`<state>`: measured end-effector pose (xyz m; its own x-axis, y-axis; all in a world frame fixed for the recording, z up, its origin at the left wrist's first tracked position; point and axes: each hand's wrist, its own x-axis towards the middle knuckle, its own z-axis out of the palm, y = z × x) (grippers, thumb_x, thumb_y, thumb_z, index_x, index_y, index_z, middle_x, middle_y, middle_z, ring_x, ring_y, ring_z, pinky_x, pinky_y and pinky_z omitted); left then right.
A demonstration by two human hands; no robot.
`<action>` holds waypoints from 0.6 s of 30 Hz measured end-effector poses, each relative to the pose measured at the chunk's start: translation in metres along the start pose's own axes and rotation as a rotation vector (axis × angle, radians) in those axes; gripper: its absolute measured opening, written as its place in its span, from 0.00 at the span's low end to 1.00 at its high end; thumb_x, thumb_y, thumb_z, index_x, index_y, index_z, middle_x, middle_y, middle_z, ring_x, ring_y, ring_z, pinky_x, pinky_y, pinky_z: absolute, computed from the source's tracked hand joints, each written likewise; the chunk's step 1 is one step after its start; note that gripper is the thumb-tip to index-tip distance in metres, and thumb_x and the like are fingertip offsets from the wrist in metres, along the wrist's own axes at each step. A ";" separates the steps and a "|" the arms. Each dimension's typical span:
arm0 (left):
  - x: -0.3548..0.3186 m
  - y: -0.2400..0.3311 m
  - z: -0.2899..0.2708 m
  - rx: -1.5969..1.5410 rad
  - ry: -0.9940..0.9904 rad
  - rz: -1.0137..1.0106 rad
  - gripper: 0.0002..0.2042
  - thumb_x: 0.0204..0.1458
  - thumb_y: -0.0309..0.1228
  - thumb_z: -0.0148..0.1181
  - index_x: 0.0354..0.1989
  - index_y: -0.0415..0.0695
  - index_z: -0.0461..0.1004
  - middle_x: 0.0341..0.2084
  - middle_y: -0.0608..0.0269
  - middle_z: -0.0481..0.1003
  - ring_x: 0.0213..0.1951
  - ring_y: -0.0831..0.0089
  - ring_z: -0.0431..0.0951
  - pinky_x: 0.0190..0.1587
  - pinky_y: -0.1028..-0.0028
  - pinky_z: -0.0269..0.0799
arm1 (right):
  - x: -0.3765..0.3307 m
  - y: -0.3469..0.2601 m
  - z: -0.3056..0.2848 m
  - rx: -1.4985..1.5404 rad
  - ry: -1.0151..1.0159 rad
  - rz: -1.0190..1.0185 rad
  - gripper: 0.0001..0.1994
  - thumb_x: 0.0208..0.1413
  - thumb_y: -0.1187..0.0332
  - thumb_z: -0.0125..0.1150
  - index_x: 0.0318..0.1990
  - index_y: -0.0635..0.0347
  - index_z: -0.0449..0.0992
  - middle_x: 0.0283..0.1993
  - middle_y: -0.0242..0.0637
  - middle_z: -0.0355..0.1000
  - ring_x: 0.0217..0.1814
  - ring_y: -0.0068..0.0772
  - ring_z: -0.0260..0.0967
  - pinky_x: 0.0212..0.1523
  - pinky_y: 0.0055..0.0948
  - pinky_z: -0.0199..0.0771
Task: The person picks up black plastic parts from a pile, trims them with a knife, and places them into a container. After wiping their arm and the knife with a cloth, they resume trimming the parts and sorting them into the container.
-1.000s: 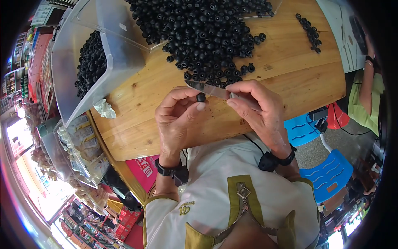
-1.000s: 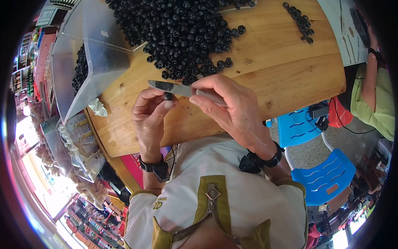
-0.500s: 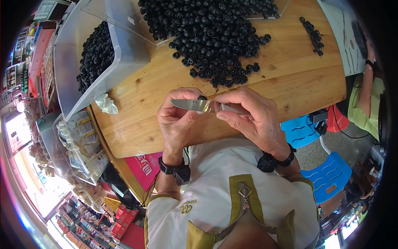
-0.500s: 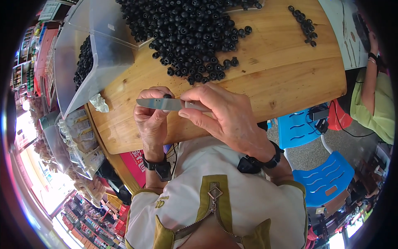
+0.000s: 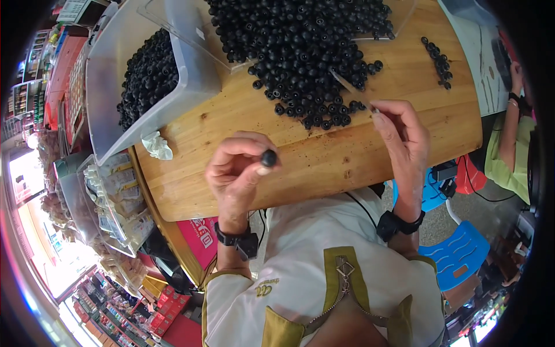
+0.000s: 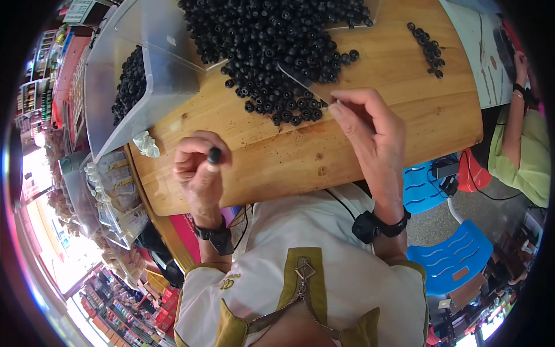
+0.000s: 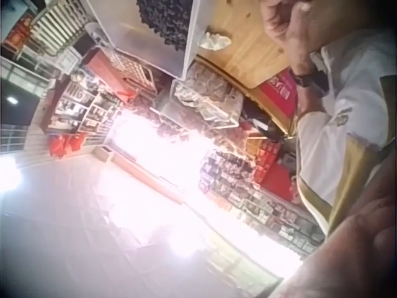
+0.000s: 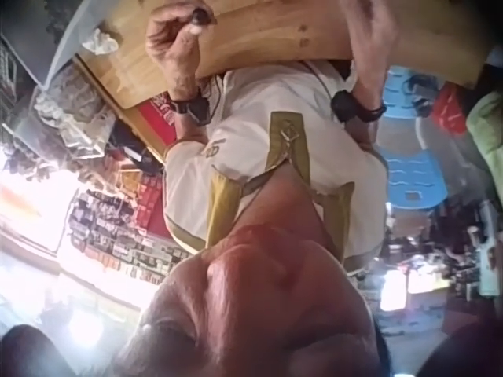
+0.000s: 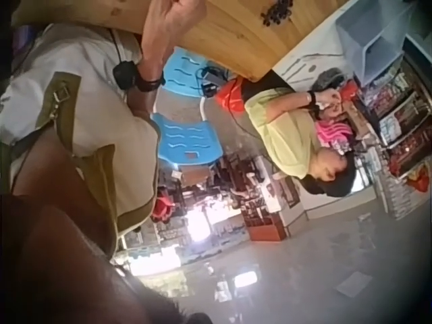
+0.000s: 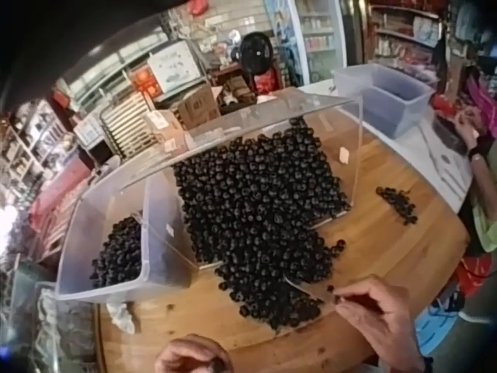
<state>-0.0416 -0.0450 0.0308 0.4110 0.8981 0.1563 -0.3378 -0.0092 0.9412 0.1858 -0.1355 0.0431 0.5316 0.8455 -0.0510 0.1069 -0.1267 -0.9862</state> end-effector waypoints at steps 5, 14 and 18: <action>0.036 0.061 -0.044 0.620 0.291 0.449 0.10 0.51 0.14 0.60 0.42 0.33 0.74 0.39 0.50 0.78 0.38 0.70 0.79 0.39 0.75 0.79 | 0.000 0.010 0.005 -0.007 -0.088 -0.006 0.08 0.62 0.74 0.58 0.47 0.65 0.75 0.40 0.28 0.73 0.42 0.14 0.66 0.45 0.15 0.65; 0.050 0.075 -0.065 1.283 0.328 0.653 0.14 0.44 0.13 0.66 0.42 0.36 0.78 0.39 0.58 0.77 0.39 0.70 0.77 0.43 0.76 0.73 | -0.001 0.011 0.005 0.003 -0.088 0.030 0.08 0.62 0.73 0.59 0.46 0.65 0.75 0.40 0.28 0.73 0.42 0.15 0.66 0.45 0.16 0.65; 0.036 0.024 -0.007 1.094 -0.145 0.147 0.11 0.45 0.15 0.65 0.37 0.41 0.79 0.36 0.60 0.77 0.38 0.67 0.78 0.41 0.73 0.73 | -0.004 0.014 0.003 0.013 -0.075 0.048 0.08 0.61 0.73 0.59 0.46 0.65 0.75 0.39 0.29 0.73 0.41 0.15 0.66 0.44 0.16 0.65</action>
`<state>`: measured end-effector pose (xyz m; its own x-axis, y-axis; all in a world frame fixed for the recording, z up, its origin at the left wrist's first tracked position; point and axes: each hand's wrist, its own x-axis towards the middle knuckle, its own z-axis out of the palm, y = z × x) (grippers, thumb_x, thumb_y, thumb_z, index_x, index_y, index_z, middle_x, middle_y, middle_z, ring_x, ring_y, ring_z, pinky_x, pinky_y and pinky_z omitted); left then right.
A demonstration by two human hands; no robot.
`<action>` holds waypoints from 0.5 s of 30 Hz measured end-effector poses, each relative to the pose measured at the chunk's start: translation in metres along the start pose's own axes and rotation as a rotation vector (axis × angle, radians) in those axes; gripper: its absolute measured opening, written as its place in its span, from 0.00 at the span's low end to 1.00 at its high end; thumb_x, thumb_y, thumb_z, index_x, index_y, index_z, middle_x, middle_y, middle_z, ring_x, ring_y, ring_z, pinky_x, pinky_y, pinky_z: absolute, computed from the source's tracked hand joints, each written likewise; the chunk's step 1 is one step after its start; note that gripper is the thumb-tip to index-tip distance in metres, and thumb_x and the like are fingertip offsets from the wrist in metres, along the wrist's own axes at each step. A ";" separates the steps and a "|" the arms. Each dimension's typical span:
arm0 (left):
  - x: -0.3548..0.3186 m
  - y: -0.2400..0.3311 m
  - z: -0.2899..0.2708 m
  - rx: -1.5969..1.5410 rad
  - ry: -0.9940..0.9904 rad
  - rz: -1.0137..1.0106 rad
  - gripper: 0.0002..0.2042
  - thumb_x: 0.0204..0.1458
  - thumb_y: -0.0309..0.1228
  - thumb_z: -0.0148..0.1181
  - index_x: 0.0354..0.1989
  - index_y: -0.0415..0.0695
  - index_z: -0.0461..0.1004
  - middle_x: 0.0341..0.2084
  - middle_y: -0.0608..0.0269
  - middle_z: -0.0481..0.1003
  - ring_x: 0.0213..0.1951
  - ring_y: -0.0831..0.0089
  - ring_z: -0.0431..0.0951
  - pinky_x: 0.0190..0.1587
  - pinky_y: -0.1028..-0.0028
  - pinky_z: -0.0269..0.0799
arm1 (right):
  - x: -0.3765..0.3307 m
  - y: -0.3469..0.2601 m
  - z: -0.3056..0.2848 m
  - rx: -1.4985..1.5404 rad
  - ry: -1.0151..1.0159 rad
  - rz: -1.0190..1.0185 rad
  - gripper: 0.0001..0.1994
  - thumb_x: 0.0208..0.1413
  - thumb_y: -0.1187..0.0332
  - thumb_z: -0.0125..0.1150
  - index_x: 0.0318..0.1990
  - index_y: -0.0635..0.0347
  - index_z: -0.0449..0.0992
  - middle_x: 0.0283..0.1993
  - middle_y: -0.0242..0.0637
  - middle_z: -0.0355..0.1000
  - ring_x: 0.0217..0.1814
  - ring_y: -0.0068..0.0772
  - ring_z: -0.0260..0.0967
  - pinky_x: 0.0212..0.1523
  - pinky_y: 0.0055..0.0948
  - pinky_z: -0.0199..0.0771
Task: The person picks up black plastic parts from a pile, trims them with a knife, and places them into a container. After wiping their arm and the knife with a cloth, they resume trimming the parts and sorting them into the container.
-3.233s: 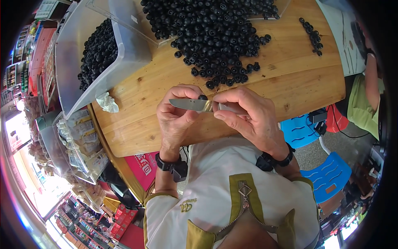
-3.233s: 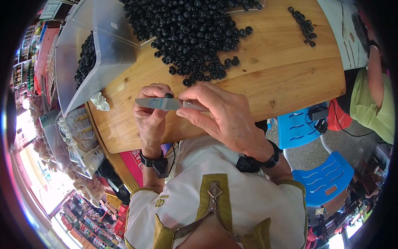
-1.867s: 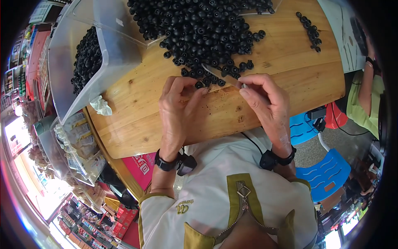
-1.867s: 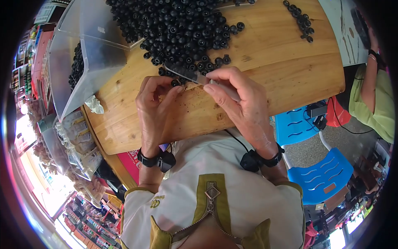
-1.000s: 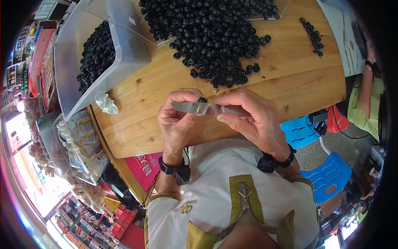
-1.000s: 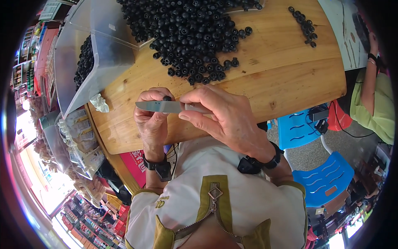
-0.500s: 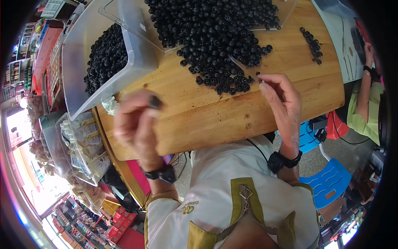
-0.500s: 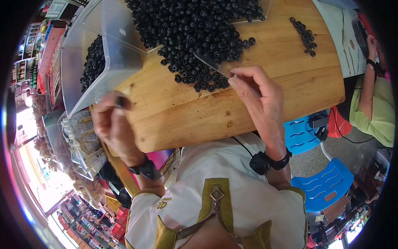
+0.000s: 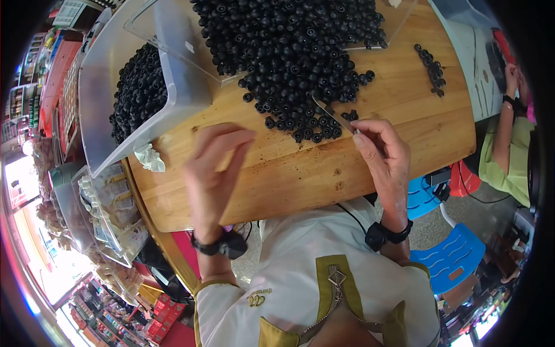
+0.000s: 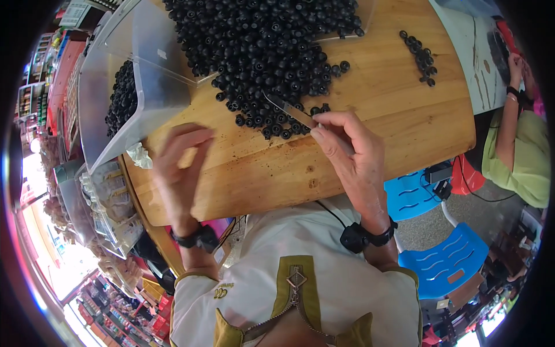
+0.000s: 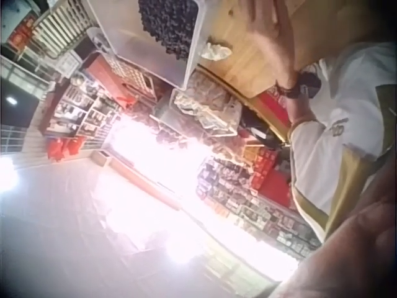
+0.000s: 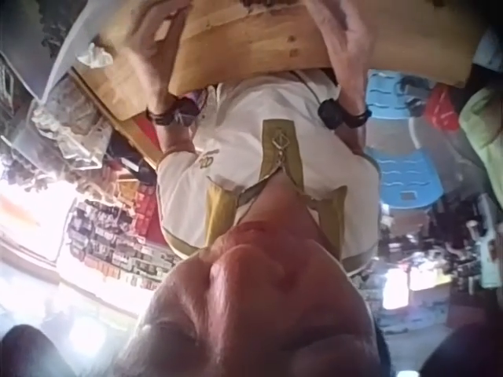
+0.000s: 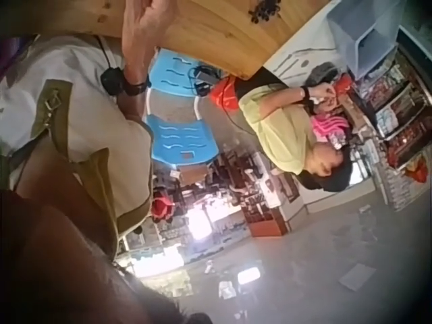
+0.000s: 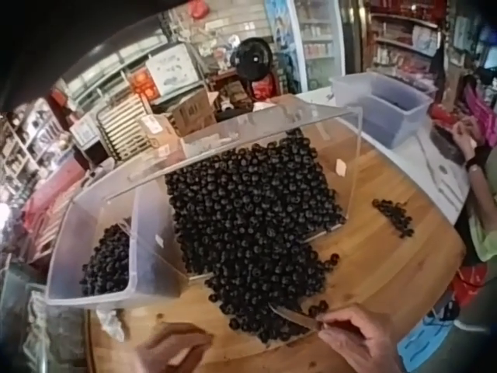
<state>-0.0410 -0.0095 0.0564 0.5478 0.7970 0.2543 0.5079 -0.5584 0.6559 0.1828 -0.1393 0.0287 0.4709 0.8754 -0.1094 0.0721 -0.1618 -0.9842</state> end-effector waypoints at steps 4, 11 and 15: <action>0.002 -0.018 0.037 -0.006 -0.117 0.039 0.11 0.50 0.16 0.59 0.41 0.42 0.77 0.36 0.57 0.75 0.40 0.59 0.75 0.41 0.66 0.73 | -0.004 -0.003 0.002 -0.015 -0.018 0.004 0.08 0.61 0.74 0.59 0.46 0.65 0.75 0.39 0.29 0.73 0.40 0.15 0.66 0.43 0.16 0.66; 0.003 -0.027 0.044 0.086 -0.062 0.066 0.13 0.49 0.14 0.59 0.42 0.42 0.78 0.35 0.59 0.75 0.33 0.68 0.78 0.35 0.74 0.76 | -0.005 0.001 0.005 -0.024 -0.069 -0.013 0.08 0.60 0.74 0.60 0.45 0.65 0.75 0.38 0.32 0.76 0.38 0.16 0.68 0.42 0.17 0.69; 0.001 -0.022 0.039 -0.076 -0.094 -0.096 0.13 0.49 0.15 0.61 0.42 0.40 0.77 0.37 0.60 0.75 0.36 0.72 0.79 0.38 0.74 0.76 | -0.004 -0.003 0.006 -0.055 -0.108 -0.009 0.08 0.60 0.74 0.60 0.45 0.66 0.75 0.39 0.34 0.76 0.38 0.17 0.70 0.42 0.18 0.70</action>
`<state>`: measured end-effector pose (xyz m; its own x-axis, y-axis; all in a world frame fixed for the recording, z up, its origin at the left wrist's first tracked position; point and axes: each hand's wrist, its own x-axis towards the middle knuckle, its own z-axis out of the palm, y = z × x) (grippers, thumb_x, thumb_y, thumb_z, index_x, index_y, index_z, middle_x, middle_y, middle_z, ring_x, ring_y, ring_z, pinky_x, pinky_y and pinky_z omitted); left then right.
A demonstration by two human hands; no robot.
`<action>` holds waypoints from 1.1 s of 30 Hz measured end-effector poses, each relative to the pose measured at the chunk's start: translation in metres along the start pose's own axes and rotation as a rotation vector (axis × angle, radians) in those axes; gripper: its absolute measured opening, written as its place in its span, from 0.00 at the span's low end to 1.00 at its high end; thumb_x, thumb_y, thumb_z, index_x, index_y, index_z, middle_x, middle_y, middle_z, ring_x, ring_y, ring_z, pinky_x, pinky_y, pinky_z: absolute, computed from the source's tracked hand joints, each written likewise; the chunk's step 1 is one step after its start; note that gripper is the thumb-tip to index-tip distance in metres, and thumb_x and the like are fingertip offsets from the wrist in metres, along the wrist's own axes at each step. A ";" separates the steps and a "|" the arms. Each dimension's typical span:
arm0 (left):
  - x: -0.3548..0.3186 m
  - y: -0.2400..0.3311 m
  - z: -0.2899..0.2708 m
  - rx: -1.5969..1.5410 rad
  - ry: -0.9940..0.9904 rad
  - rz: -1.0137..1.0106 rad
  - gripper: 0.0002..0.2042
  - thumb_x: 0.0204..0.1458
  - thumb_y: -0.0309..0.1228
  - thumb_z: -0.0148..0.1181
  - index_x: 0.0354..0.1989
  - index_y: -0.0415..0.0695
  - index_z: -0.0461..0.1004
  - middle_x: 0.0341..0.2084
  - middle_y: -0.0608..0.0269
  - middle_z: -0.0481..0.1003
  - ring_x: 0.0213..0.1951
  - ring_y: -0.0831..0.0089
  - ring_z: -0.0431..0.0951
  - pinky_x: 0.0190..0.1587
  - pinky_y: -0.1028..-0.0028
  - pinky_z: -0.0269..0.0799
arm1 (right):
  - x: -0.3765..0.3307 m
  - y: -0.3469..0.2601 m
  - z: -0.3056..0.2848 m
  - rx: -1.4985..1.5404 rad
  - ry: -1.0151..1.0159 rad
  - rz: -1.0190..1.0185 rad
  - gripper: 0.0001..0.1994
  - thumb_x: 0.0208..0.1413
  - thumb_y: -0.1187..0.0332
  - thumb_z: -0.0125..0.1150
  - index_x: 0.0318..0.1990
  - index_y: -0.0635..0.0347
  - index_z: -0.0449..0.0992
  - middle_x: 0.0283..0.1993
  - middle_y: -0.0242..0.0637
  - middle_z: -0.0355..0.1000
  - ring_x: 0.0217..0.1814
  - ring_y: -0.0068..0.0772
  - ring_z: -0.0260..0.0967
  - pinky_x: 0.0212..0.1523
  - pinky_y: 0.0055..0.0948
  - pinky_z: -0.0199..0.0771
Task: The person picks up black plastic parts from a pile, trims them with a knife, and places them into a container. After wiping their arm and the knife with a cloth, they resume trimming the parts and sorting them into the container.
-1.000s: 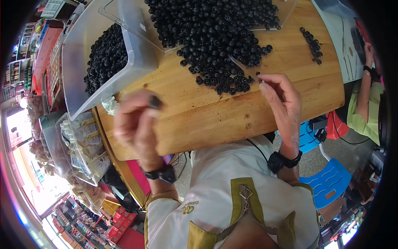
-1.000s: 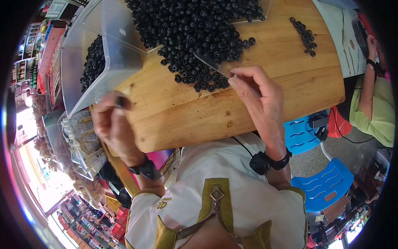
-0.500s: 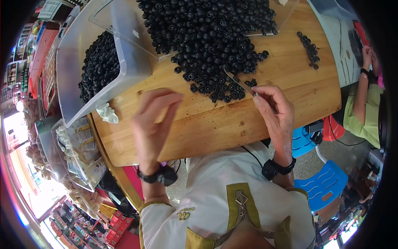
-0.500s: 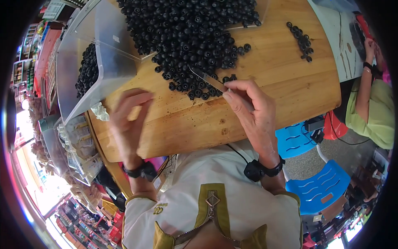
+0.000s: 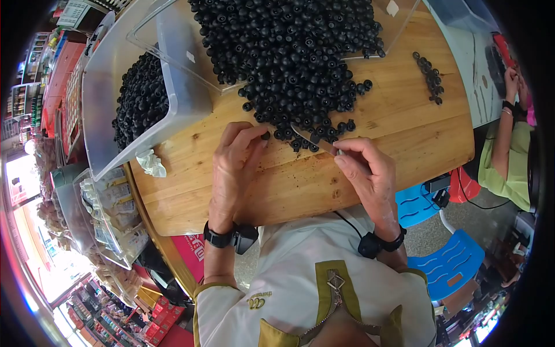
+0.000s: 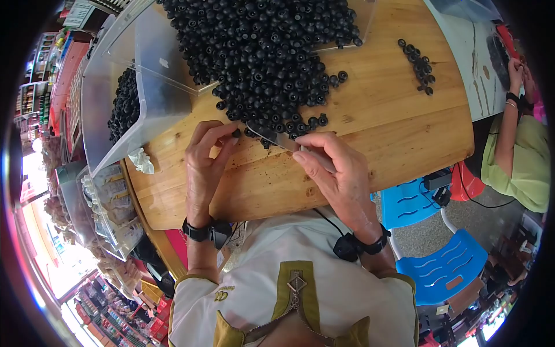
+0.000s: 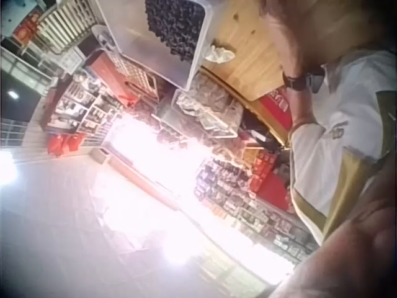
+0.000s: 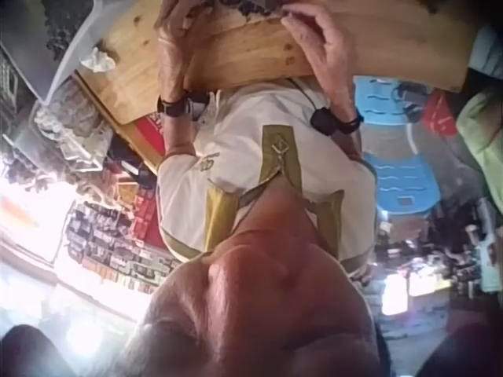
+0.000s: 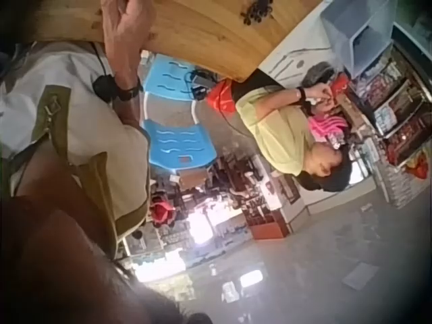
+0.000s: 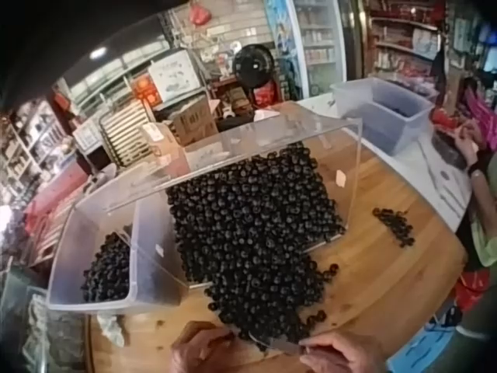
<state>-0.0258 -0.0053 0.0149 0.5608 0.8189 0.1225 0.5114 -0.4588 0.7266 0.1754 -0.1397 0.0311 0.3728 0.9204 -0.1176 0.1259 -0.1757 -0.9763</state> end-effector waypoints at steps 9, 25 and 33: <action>-0.027 0.010 0.001 -1.121 -0.039 -0.202 0.13 0.51 0.16 0.62 0.44 0.36 0.71 0.41 0.54 0.74 0.44 0.67 0.77 0.47 0.70 0.76 | 0.003 -0.013 0.015 0.030 -0.064 -0.155 0.09 0.57 0.76 0.63 0.44 0.66 0.75 0.38 0.36 0.76 0.37 0.19 0.72 0.38 0.19 0.72; -0.040 0.006 0.014 -1.239 -0.003 -0.183 0.24 0.43 0.36 0.76 0.43 0.39 0.70 0.38 0.55 0.73 0.39 0.69 0.76 0.43 0.71 0.75 | 0.000 -0.019 0.028 -0.082 -0.204 -0.372 0.13 0.51 0.75 0.68 0.44 0.61 0.76 0.33 0.34 0.75 0.29 0.24 0.73 0.28 0.23 0.73; -0.040 0.012 0.013 -1.209 -0.013 -0.204 0.24 0.43 0.39 0.76 0.41 0.39 0.70 0.36 0.56 0.72 0.37 0.69 0.75 0.40 0.73 0.76 | -0.003 -0.021 0.027 -0.059 -0.210 -0.352 0.13 0.51 0.75 0.68 0.44 0.61 0.76 0.34 0.35 0.75 0.30 0.25 0.74 0.29 0.23 0.74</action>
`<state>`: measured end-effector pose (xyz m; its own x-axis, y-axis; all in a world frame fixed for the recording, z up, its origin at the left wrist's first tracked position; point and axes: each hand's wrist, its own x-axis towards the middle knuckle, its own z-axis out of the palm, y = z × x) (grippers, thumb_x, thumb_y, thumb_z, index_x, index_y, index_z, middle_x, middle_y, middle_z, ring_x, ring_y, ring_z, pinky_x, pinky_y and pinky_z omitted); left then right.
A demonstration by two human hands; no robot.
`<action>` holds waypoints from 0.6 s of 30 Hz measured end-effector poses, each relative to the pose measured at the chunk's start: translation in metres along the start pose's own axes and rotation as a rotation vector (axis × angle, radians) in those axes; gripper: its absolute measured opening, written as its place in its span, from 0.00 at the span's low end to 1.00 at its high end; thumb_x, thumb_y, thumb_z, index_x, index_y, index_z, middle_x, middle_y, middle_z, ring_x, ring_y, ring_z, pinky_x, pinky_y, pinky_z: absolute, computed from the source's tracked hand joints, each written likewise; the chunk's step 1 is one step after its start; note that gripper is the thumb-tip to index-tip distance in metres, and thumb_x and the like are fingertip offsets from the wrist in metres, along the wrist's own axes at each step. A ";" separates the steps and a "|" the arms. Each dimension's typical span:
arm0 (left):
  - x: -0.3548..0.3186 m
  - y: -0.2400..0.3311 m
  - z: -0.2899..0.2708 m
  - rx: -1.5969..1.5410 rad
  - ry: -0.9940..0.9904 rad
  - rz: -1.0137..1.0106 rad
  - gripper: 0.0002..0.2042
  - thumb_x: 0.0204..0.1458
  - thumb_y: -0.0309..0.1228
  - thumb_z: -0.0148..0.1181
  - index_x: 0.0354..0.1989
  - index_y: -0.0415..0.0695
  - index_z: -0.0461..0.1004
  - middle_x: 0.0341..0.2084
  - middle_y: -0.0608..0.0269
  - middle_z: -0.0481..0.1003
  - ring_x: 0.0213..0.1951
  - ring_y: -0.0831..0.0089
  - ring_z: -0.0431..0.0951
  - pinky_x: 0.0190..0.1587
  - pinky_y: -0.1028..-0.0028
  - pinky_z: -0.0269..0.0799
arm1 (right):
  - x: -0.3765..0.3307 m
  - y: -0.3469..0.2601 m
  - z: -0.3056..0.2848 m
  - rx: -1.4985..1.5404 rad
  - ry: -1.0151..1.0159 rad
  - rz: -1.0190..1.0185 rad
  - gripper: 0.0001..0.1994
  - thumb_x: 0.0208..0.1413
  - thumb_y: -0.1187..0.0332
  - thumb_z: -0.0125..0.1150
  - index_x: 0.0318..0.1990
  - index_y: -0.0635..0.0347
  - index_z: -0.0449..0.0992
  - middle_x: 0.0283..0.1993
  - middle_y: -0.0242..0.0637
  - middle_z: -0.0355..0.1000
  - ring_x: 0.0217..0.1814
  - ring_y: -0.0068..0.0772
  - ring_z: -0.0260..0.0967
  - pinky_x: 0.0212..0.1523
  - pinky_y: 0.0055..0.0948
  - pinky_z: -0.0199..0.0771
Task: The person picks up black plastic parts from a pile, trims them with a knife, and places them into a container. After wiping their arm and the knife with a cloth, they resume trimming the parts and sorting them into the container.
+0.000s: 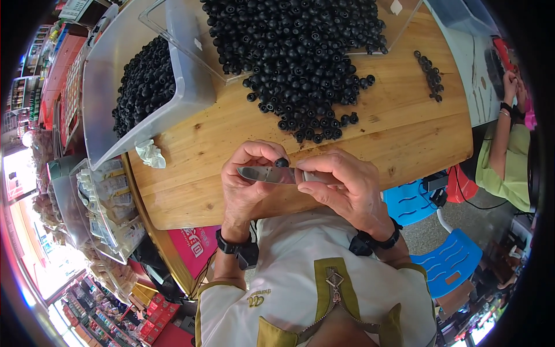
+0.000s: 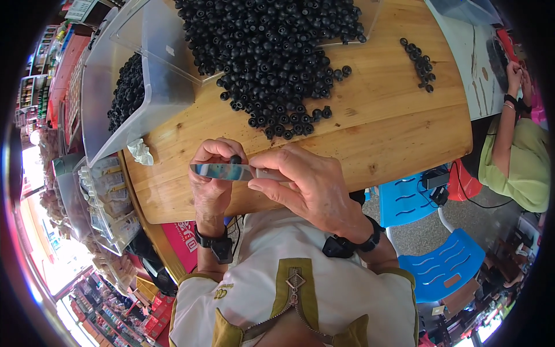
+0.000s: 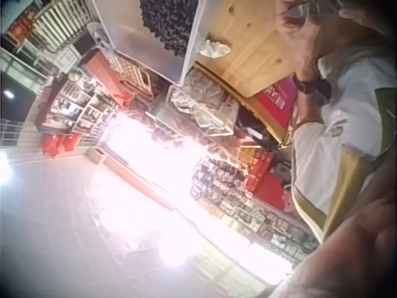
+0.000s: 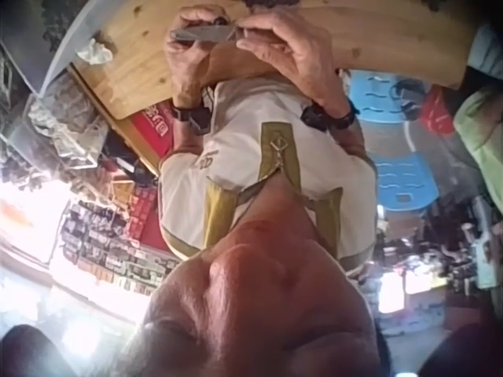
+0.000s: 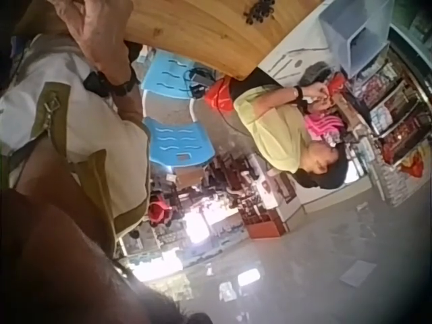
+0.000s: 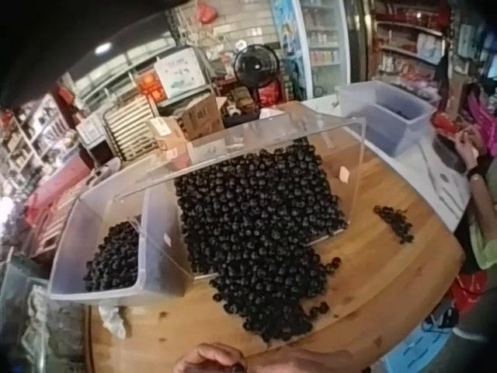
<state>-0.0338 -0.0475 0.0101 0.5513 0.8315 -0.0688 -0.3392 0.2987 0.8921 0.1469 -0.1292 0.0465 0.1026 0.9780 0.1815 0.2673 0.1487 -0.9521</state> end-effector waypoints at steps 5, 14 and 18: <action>-0.002 -0.001 0.008 0.026 0.106 0.029 0.16 0.44 0.29 0.69 0.39 0.38 0.70 0.33 0.55 0.71 0.33 0.69 0.74 0.31 0.75 0.71 | -0.002 0.002 -0.007 -0.112 0.043 0.096 0.10 0.55 0.73 0.65 0.44 0.63 0.77 0.36 0.37 0.76 0.35 0.23 0.73 0.35 0.21 0.72; 0.010 0.047 -0.010 0.359 0.110 0.452 0.08 0.51 0.26 0.59 0.37 0.39 0.70 0.27 0.57 0.71 0.27 0.73 0.68 0.29 0.76 0.65 | -0.005 0.035 -0.048 -0.207 0.484 0.348 0.07 0.61 0.71 0.60 0.44 0.64 0.76 0.37 0.29 0.75 0.40 0.17 0.68 0.43 0.18 0.68; 0.015 0.114 -0.037 0.880 0.586 0.780 0.08 0.52 0.18 0.60 0.40 0.34 0.73 0.36 0.52 0.78 0.34 0.74 0.77 0.39 0.79 0.73 | -0.006 0.037 -0.040 -0.126 0.417 0.333 0.08 0.60 0.71 0.62 0.44 0.65 0.76 0.37 0.33 0.76 0.39 0.19 0.71 0.43 0.19 0.69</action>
<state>-0.0924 0.0165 0.0942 -0.0484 0.7907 0.6103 0.3137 -0.5681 0.7609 0.1943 -0.1355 0.0197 0.5653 0.8247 -0.0181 0.2654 -0.2027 -0.9426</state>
